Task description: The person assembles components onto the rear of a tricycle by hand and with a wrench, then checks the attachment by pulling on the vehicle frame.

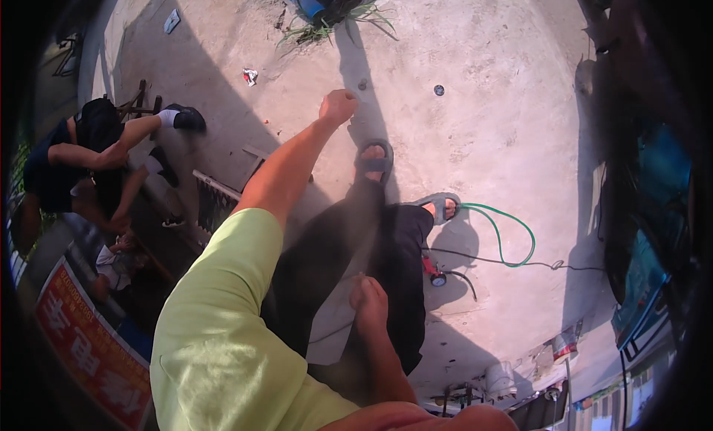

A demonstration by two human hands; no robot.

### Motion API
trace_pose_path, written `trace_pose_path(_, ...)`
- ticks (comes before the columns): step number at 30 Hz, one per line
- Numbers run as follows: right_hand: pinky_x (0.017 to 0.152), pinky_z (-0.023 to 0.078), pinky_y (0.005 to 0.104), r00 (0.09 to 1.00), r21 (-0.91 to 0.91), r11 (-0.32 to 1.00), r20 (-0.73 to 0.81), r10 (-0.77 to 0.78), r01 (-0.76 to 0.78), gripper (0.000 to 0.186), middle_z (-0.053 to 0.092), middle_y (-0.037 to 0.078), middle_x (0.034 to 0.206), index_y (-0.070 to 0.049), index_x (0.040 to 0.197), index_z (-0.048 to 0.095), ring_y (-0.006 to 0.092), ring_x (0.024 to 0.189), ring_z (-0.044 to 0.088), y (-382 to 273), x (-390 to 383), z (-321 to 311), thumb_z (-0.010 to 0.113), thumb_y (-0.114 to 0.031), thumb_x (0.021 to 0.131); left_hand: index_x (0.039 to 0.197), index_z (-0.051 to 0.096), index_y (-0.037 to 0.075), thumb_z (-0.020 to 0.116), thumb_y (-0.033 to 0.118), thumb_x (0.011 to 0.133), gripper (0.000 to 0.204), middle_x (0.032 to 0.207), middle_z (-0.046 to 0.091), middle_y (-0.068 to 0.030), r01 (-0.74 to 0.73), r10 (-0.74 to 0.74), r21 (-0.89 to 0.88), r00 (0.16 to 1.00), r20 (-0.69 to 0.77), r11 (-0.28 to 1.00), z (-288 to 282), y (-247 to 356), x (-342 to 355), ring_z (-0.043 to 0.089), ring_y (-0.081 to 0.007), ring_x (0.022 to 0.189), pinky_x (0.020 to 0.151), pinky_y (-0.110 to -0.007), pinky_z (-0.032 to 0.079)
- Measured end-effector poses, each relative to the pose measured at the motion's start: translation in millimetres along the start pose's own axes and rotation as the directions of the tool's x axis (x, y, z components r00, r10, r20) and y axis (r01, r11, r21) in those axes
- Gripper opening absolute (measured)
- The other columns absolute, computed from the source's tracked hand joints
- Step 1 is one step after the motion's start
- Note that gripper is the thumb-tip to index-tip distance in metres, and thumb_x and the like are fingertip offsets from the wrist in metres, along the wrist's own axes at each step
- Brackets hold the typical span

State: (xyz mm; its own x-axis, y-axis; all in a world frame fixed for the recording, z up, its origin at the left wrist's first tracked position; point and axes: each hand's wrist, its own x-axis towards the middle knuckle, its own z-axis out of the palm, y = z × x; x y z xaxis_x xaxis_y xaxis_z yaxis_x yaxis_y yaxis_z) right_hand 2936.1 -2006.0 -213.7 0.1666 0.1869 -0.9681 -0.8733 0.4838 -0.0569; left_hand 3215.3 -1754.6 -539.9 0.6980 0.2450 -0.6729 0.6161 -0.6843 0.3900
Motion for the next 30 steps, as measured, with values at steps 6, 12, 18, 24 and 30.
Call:
trace_pose_path(6,0.055,0.029,0.0267,0.988,0.368,0.917,0.043,0.151,-0.157,0.027,0.038,-0.003,0.068,0.005,0.111,0.063,0.009,0.059,0.036,-35,16,-18,0.05,-0.017,0.103,0.103,0.073,0.01,0.064,0.032,0.082,0.031,0.103,0.074,-0.016,0.002,0.061,0.287,0.976,-0.209,0.958,51,20,79,0.069,-0.0346,0.102,0.087,-0.046,0.054)
trace_pose_path(12,0.057,0.03,0.0262,0.987,0.384,0.91,0.086,0.134,-0.157,0.028,0.039,-0.003,0.069,0.006,0.112,0.063,0.0086,0.061,0.036,-61,19,-19,0.05,-0.017,0.104,0.102,0.072,0.012,0.063,0.027,0.078,0.03,0.104,0.073,-0.0144,0.009,0.082,0.414,0.976,-0.202,0.91,72,20,107,0.068,-0.0356,0.105,0.087,-0.05,0.053)
trace_pose_path(18,0.057,0.03,0.0251,1.0,0.278,0.96,0.011,0.027,-0.028,0.028,0.041,-0.003,0.07,0.004,0.115,0.063,0.0073,0.062,0.037,-85,14,-11,0.049,-0.017,0.105,0.092,0.065,0.005,0.067,0.026,0.074,0.028,0.091,0.07,-0.0159,-0.034,0.034,0.153,0.999,0.004,0.988,47,59,44,0.068,-0.0326,0.089,0.079,-0.042,0.053)
trace_pose_path(24,0.057,0.031,0.0227,0.976,0.04,0.98,-0.11,-0.19,0.195,0.028,0.046,-0.004,0.071,0.002,0.106,0.068,0.0057,0.062,0.039,-87,-56,-8,0.051,-0.02,0.104,0.092,0.063,0.003,0.072,0.006,0.091,0.009,0.082,0.066,-0.0054,0.314,0.042,-0.471,0.796,0.604,0.824,-9,85,-157,0.064,-0.0147,0.072,0.066,-0.029,0.053)
trace_pose_path(30,0.053,0.029,0.022,0.935,-0.015,0.939,0.093,-0.341,0.344,0.02,0.045,-0.006,0.067,0.0,0.101,0.068,0.0033,0.06,0.039,-125,-197,3,0.057,-0.017,0.101,0.1,0.071,0.004,0.07,0.006,0.094,0.007,0.089,0.072,-0.0062,0.704,0.269,-0.517,0.442,0.855,0.487,-144,230,-417,0.069,-0.0163,0.076,0.071,-0.03,0.057)
